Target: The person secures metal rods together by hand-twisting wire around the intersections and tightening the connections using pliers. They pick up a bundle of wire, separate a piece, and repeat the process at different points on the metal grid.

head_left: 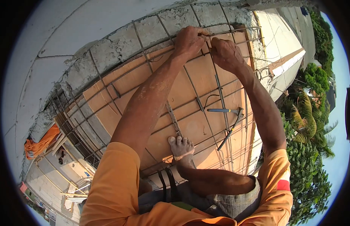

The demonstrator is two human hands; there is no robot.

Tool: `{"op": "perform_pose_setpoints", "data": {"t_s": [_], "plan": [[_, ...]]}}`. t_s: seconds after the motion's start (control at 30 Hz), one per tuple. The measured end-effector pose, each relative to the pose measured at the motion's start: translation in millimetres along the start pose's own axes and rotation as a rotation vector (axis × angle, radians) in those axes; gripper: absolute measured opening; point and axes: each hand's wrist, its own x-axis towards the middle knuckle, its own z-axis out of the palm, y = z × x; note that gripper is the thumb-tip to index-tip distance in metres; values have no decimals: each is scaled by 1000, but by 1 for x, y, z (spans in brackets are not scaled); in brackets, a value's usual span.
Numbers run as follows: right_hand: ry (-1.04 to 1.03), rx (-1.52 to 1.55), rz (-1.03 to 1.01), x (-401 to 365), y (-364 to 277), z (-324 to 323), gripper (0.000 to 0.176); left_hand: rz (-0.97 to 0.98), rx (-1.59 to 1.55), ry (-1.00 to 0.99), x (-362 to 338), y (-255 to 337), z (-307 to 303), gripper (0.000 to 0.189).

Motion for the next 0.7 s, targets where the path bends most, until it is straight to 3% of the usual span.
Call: {"op": "perform_pose_setpoints", "data": {"t_s": [0.1, 0.17, 0.27, 0.3, 0.4, 0.47, 0.53, 0.6, 0.63, 0.7], "plan": [[52, 70, -2, 8, -10, -19, 9, -21, -21, -13, 1, -5, 3, 25], [-45, -171, 26, 7, -35, -45, 15, -16, -43, -18, 2, 0, 0, 24], [310, -354, -278, -37, -60, -50, 36, -19, -3, -38, 3, 7, -6, 25], [249, -222, -230, -69, -69, -51, 36, -40, -24, -49, 3, 7, -6, 26], [40, -58, 232, -175, -65, -24, 33, -60, -81, -60, 3, 1, -4, 29], [202, -93, 330, -262, -34, 24, 32, -78, -59, -61, 5, -2, -3, 30], [-182, -17, 822, -311, -42, 32, 40, -57, -61, -78, 4, 1, -6, 30], [-192, 190, 922, -328, -53, 41, 43, -28, -52, -83, 4, 5, -6, 31], [-72, 377, 945, -326, -63, 44, 34, -46, -66, -98, 5, 6, -7, 31], [-25, 377, 954, -335, -59, 65, 31, -66, -65, -95, 3, 4, -12, 31]]}}
